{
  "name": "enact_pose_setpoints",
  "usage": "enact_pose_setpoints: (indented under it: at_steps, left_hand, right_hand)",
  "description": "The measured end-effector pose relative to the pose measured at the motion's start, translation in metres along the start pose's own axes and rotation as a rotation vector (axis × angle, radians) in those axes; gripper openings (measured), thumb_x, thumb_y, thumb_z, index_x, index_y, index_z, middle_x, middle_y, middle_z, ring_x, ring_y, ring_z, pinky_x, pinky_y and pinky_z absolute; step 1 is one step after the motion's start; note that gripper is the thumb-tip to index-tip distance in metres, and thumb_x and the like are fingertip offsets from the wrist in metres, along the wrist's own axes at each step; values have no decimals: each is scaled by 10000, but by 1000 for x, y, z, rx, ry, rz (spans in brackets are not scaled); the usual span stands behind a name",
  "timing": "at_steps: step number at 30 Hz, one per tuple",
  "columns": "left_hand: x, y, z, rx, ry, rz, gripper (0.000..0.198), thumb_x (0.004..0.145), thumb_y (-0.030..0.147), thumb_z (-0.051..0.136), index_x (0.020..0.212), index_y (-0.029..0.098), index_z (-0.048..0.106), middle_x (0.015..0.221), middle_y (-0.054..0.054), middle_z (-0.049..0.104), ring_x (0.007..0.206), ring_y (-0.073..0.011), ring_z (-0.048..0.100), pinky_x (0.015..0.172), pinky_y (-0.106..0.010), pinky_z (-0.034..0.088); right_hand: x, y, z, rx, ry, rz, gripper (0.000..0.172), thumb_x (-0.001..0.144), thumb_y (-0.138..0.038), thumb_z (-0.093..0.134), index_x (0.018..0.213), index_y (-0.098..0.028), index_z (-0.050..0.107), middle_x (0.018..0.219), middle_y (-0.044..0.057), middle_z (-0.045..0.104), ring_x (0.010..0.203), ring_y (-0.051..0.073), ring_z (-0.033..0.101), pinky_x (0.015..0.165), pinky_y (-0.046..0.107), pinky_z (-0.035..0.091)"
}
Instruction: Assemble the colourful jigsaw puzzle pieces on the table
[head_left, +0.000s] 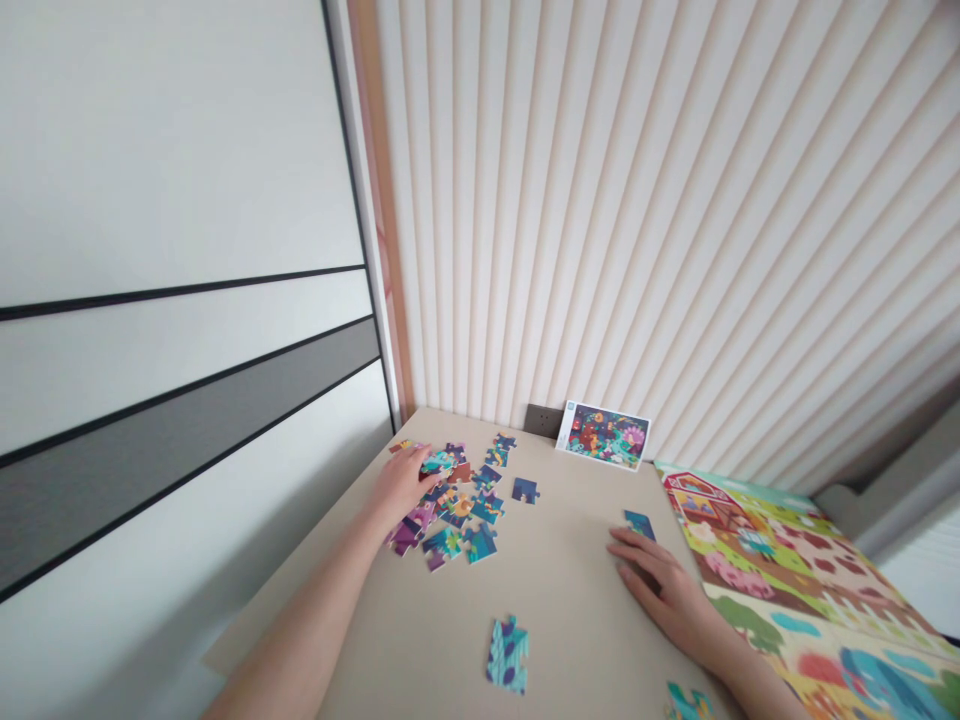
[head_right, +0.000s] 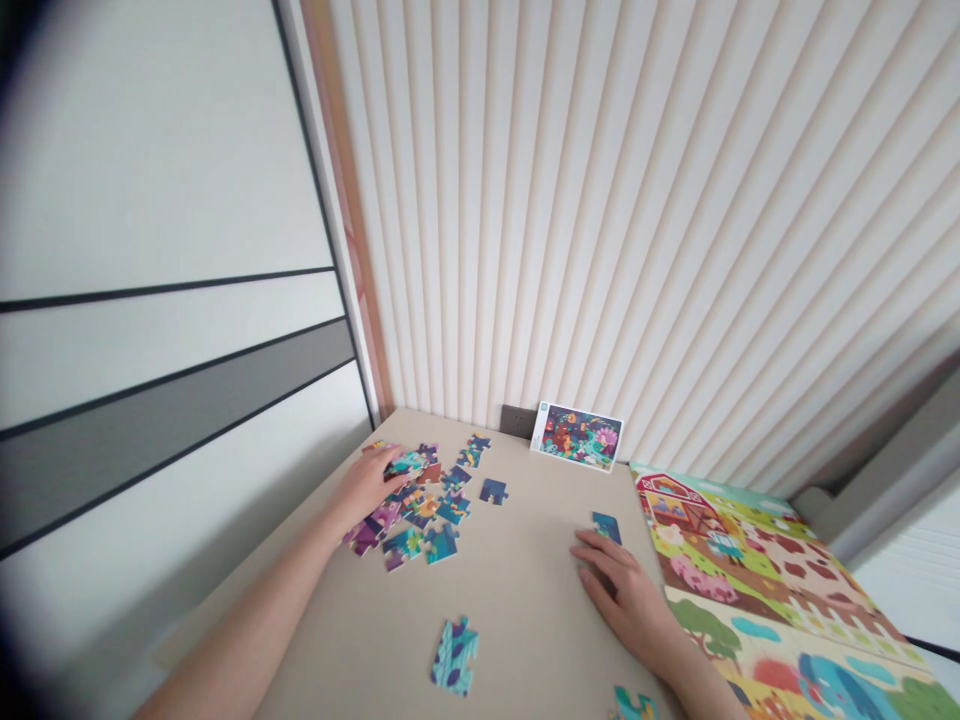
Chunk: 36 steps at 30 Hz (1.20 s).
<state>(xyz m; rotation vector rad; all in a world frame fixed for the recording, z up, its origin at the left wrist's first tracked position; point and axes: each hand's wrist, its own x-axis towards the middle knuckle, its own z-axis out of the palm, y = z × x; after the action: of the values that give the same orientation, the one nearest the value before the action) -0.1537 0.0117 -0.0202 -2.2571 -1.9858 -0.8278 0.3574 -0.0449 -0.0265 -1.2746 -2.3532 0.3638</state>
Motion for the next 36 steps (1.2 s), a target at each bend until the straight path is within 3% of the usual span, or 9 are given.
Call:
enact_pose_setpoints:
  at_steps: [8, 16, 21, 28, 36]
  left_hand:
    - [-1, 22, -15, -77, 73, 86, 487, 907, 197, 630, 1380, 253, 528, 1319, -85, 621, 1231, -261, 577, 1082, -433, 456]
    - [-2, 44, -22, -169, 147, 159, 480, 967, 231, 555, 1436, 263, 459, 1385, -79, 592, 1287, -256, 552, 1121, -441, 428]
    - [-12, 73, -20, -206, 99, 269, 420, 997, 298, 541, 1413, 271, 491, 1368, -74, 604, 1280, -251, 557, 1151, -453, 402]
    - [-28, 109, -12, -268, -61, 448, 457, 992, 332, 572, 1441, 298, 498, 1381, -74, 604, 1314, -263, 532, 1161, -462, 406]
    - [-30, 107, -6, -265, -142, 495, 515, 1004, 278, 550, 1503, 312, 432, 1448, -59, 571, 1351, -243, 514, 1182, -462, 393]
  right_hand:
    - [0, 2, -2, 4, -29, 1, 382, 1006, -450, 509, 1333, -310, 648, 1486, 66, 550, 1367, 305, 521, 1146, 511, 448]
    - [1, -4, -4, 33, -28, 8, 374, 1006, -454, 512, 1323, -316, 654, 1483, 63, 554, 1362, 300, 529, 1146, 503, 448]
    - [1, -11, -8, 53, -39, 34, 372, 1012, -464, 493, 1291, -299, 673, 1489, 69, 545, 1373, 301, 517, 1153, 514, 437]
    - [2, -21, -12, 70, -12, 29, 364, 1027, -440, 462, 1264, -274, 685, 1440, 93, 587, 1355, 292, 534, 1143, 528, 444]
    - [3, -20, -12, 90, 8, 28, 357, 1019, -451, 481, 1237, -278, 705, 1415, 95, 609, 1329, 299, 560, 1124, 524, 465]
